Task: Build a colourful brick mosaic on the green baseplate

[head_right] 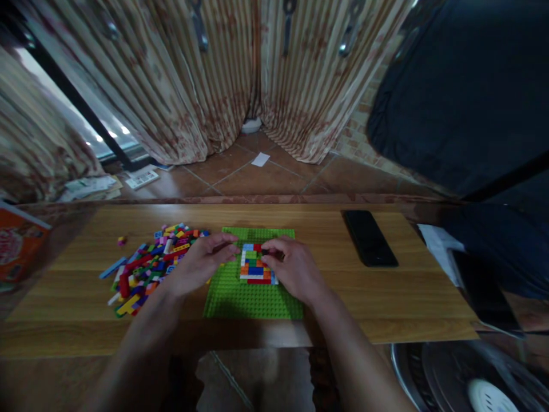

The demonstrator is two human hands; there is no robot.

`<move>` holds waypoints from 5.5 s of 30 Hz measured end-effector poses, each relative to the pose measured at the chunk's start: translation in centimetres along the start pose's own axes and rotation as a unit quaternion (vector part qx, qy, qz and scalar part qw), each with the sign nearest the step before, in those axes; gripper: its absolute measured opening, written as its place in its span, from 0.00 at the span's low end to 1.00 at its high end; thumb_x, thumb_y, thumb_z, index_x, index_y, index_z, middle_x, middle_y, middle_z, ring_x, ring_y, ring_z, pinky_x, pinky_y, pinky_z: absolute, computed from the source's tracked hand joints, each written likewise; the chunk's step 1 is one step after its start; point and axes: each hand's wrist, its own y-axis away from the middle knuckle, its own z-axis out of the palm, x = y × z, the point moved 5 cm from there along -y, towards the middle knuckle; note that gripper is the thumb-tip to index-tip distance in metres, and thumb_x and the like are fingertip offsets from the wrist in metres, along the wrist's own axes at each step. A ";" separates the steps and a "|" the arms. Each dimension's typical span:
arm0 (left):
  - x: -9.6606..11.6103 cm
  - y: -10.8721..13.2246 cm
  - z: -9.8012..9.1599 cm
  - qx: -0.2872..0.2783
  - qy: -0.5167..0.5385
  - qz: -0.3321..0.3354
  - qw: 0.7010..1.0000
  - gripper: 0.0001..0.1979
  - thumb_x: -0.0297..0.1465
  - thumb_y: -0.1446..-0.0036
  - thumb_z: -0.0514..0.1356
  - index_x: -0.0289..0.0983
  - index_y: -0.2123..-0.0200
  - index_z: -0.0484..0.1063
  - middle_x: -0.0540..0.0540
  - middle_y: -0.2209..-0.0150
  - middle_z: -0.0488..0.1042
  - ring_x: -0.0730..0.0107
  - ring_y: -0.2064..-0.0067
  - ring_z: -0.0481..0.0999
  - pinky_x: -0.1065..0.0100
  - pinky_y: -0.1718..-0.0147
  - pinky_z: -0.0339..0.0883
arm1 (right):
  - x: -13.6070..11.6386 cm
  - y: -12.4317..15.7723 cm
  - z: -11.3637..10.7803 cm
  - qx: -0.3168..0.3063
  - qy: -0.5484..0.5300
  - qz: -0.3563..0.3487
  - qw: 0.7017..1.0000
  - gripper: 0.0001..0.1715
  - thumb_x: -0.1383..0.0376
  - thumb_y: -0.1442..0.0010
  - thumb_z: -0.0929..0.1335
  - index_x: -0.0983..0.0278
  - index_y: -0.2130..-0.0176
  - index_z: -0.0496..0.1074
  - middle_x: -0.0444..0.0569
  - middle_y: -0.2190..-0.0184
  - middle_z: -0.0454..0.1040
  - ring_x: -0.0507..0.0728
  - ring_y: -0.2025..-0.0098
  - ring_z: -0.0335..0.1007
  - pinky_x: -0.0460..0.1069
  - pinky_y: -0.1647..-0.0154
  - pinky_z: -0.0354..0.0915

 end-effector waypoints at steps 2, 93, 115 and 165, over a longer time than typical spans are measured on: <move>0.1 0.1 0.0 -0.004 -0.006 0.008 1.000 0.12 0.35 0.47 0.60 0.34 0.61 0.73 0.48 0.71 0.75 0.69 0.69 0.73 0.69 0.68 0.66 | -0.5 0.0 0.4 -0.011 0.006 -0.014 1.000 0.10 0.68 0.43 0.68 0.60 0.60 0.77 0.44 0.66 0.75 0.52 0.65 0.72 0.49 0.62 0.66; -0.9 4.8 -9.7 0.091 -0.277 -0.035 0.956 0.08 0.24 0.57 0.60 0.37 0.74 0.80 0.48 0.72 0.77 0.69 0.69 0.73 0.71 0.68 0.64 | 1.3 -0.9 -0.1 0.164 -0.165 0.132 0.964 0.14 0.54 0.51 0.71 0.62 0.73 0.75 0.43 0.79 0.71 0.52 0.76 0.64 0.47 0.72 0.60; -0.8 4.3 -6.2 0.110 -0.433 -0.016 0.895 0.15 0.26 0.48 0.58 0.46 0.60 0.80 0.49 0.60 0.81 0.62 0.60 0.78 0.66 0.62 0.64 | 2.0 0.2 0.1 0.189 -0.186 0.140 0.954 0.19 0.49 0.54 0.73 0.63 0.74 0.76 0.44 0.78 0.73 0.52 0.75 0.65 0.48 0.71 0.61; -0.1 1.4 1.4 0.057 -0.070 0.034 0.995 0.11 0.34 0.44 0.56 0.35 0.64 0.76 0.47 0.67 0.78 0.69 0.66 0.74 0.70 0.65 0.65 | 0.9 0.6 1.6 0.097 -0.013 0.046 0.994 0.05 0.61 0.47 0.71 0.58 0.69 0.79 0.49 0.57 0.72 0.59 0.53 0.69 0.59 0.48 0.62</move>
